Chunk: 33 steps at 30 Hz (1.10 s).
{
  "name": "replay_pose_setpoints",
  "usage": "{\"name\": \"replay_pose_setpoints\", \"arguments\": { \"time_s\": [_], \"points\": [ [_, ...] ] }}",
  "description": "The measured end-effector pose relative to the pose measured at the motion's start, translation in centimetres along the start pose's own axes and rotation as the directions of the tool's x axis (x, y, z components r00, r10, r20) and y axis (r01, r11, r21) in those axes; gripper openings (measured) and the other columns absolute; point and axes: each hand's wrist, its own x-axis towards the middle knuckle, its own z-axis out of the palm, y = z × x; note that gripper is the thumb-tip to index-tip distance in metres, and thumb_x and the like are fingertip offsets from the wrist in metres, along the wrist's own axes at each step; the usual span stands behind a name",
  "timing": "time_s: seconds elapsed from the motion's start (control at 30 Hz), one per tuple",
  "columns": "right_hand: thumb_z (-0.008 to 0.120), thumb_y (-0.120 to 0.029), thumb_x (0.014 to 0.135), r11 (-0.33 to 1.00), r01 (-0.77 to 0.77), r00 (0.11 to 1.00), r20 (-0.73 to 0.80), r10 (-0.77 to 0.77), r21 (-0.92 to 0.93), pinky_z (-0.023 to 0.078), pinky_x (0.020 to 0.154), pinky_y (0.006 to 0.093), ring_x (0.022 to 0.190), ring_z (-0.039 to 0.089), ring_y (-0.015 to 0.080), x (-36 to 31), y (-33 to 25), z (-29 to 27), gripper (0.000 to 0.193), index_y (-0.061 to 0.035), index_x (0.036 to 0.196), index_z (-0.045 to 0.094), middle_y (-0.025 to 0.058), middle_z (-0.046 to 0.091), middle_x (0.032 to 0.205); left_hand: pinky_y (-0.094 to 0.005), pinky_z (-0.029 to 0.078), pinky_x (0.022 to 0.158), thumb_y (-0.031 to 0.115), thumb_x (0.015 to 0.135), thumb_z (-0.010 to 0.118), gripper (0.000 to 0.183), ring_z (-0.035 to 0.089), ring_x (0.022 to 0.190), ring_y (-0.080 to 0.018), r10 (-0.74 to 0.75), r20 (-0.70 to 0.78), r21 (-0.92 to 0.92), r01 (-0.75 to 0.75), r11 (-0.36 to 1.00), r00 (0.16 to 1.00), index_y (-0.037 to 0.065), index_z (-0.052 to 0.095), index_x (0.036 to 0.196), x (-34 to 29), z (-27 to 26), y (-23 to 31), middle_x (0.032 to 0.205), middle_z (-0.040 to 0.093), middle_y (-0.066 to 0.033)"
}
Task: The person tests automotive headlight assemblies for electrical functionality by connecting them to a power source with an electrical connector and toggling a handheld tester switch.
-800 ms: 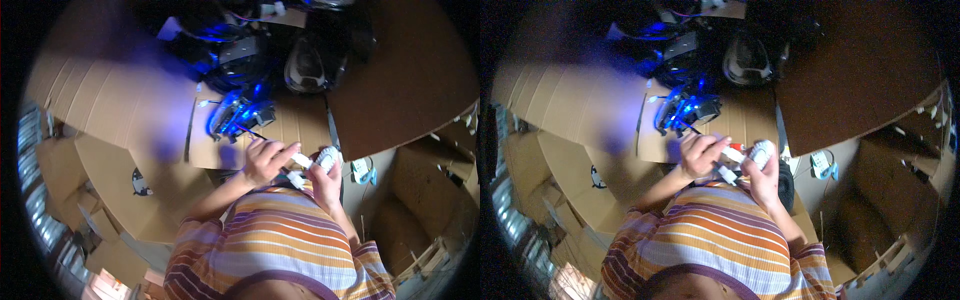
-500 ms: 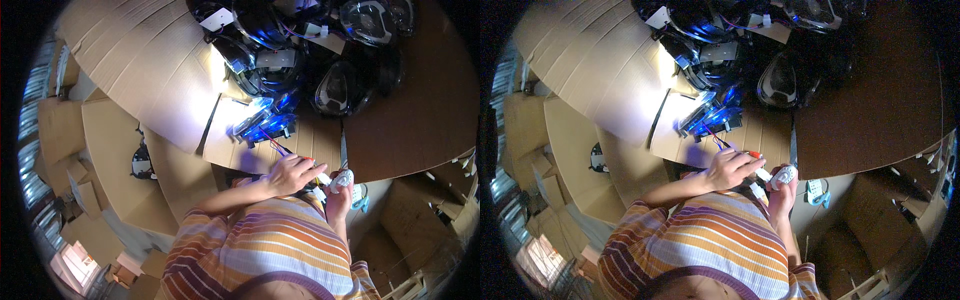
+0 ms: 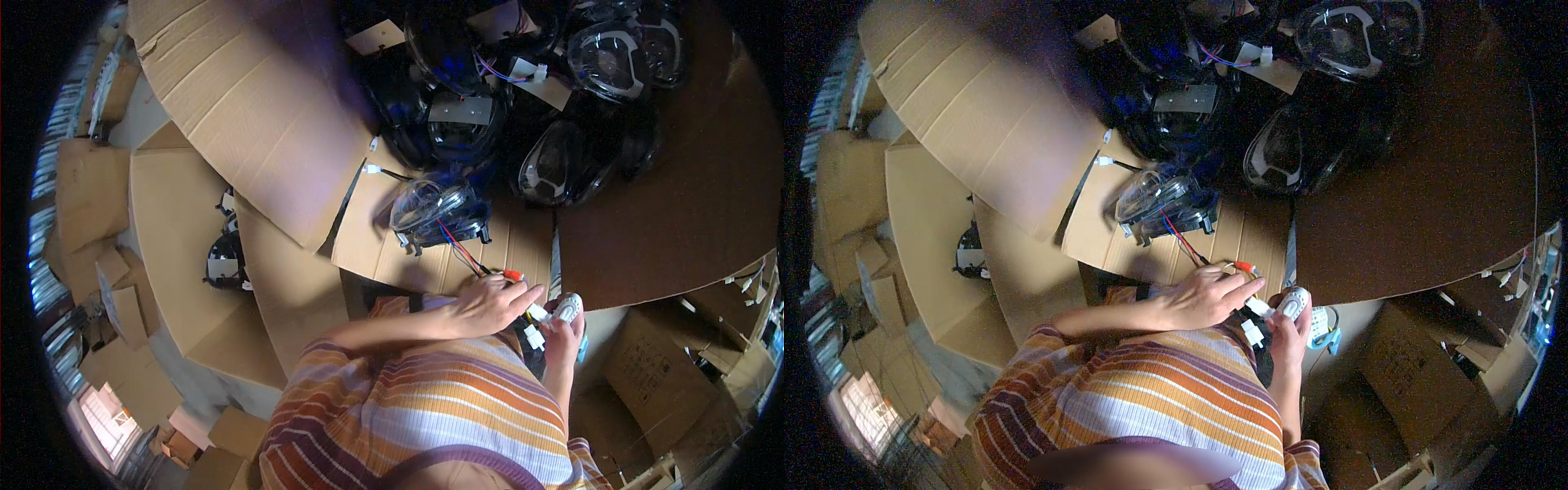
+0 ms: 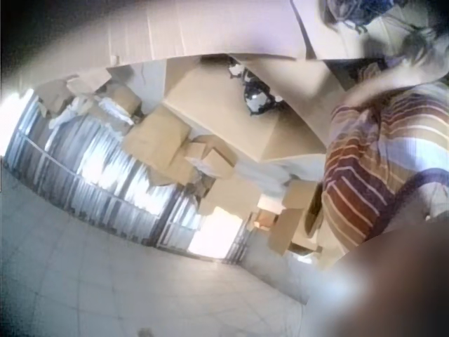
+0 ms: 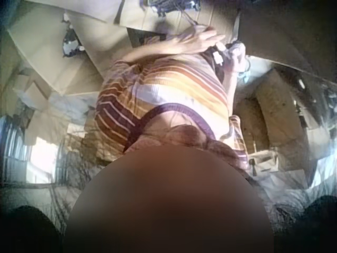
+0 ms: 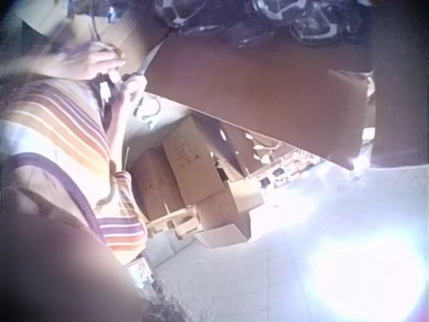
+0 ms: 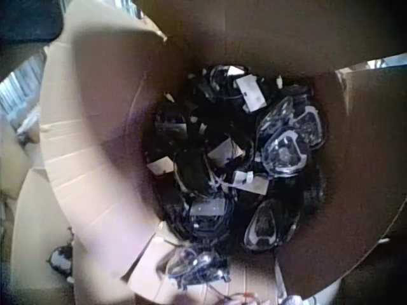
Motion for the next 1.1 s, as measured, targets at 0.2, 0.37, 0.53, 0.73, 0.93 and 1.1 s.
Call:
{"name": "replay_pose_setpoints", "arguments": {
  "time_s": [0.2, 0.37, 0.53, 0.73, 0.93, 1.1],
  "points": [
    [0.046, 0.006, 0.059, 0.938, 0.077, 0.992, 0.116, -0.04, -0.337, 0.036, 0.049, 0.0178, 0.06, 0.042, 0.0069, -0.7, -2.5, -1.5, 0.037, -0.006, 0.093, 0.037, 0.0026, 0.045, 0.074, -0.0255, 0.041, 0.053, 0.009, 0.066, 0.054, 0.032, 0.05, 0.061, -0.0158, -0.214, 0.055, -0.377, 0.219, 0.9, 0.975, 0.002, 0.05, 0.097, 2.4, -7.5, 0.9, 0.073, 0.051, -0.0063],
    [0.044, 0.007, 0.065, 0.889, 0.25, 0.957, 0.236, -0.168, -0.383, 0.039, 0.051, 0.0183, 0.059, 0.044, 0.0082, -0.6, -1.8, -0.7, 0.035, -0.0034, 0.096, 0.032, 0.0042, 0.042, 0.077, -0.027, 0.037, 0.072, 0.03, 0.085, 0.024, 0.039, 0.048, 0.077, -0.0153, -0.358, -0.151, -0.681, 0.166, 0.713, 0.921, 0.0, 0.047, 0.096, 6.7, -9.7, -1.6, 0.089, 0.052, -0.0097],
    [0.043, 0.005, 0.067, 0.914, 0.085, 0.978, 0.211, 0.001, -0.398, 0.036, 0.059, 0.0197, 0.068, 0.04, 0.0078, -0.9, -2.6, -0.5, 0.035, -0.0037, 0.098, 0.032, 0.0023, 0.038, 0.076, -0.018, 0.033, 0.045, 0.024, 0.083, 0.034, 0.03, 0.042, 0.049, -0.0053, -0.562, 0.055, -0.647, 0.458, 0.61, 0.825, 0.001, 0.052, 0.09, 11.2, -8.6, -6.1, 0.058, 0.051, -0.0015],
    [0.045, 0.003, 0.064, 0.842, 0.271, 0.947, 0.283, -0.148, -0.466, 0.034, 0.058, 0.0191, 0.067, 0.037, 0.0078, -0.5, -2.2, -1.0, 0.035, -0.0036, 0.096, 0.034, 0.0013, 0.038, 0.076, -0.0398, 0.042, 0.062, 0.017, 0.072, 0.047, 0.02, 0.053, 0.072, -0.0344, -0.56, -0.143, 0.219, 0.578, 0.786, 0.816, 0.0, 0.054, 0.08, 17.4, -5.6, -14.1, 0.074, 0.055, -0.0201],
    [0.046, 0.003, 0.063, 0.829, 0.324, 0.927, 0.329, -0.182, -0.455, 0.035, 0.06, 0.0207, 0.065, 0.039, 0.0088, -0.5, -1.7, -1.2, 0.035, -0.0025, 0.095, 0.035, 0.0018, 0.041, 0.074, -0.0404, 0.043, 0.064, 0.009, 0.071, 0.043, 0.018, 0.054, 0.075, -0.0348, -0.667, -0.126, 0.475, 0.635, 0.61, 0.735, -0.002, 0.052, 0.081, 19.6, -3.8, -17.1, 0.076, 0.054, -0.023],
    [0.044, 0.003, 0.063, 0.867, 0.321, 0.917, 0.354, -0.184, -0.38, 0.035, 0.059, 0.0209, 0.066, 0.04, 0.0087, -0.4, -1.9, -1.1, 0.033, -0.003, 0.094, 0.035, 0.0028, 0.041, 0.074, -0.04, 0.042, 0.059, 0.016, 0.069, 0.048, 0.015, 0.054, 0.068, -0.0317, -0.569, 0.062, 0.586, 0.432, 0.686, 0.82, 0.005, 0.053, 0.077, 17.3, -6.6, -12.4, 0.072, 0.056, -0.0157]
  ]
}}
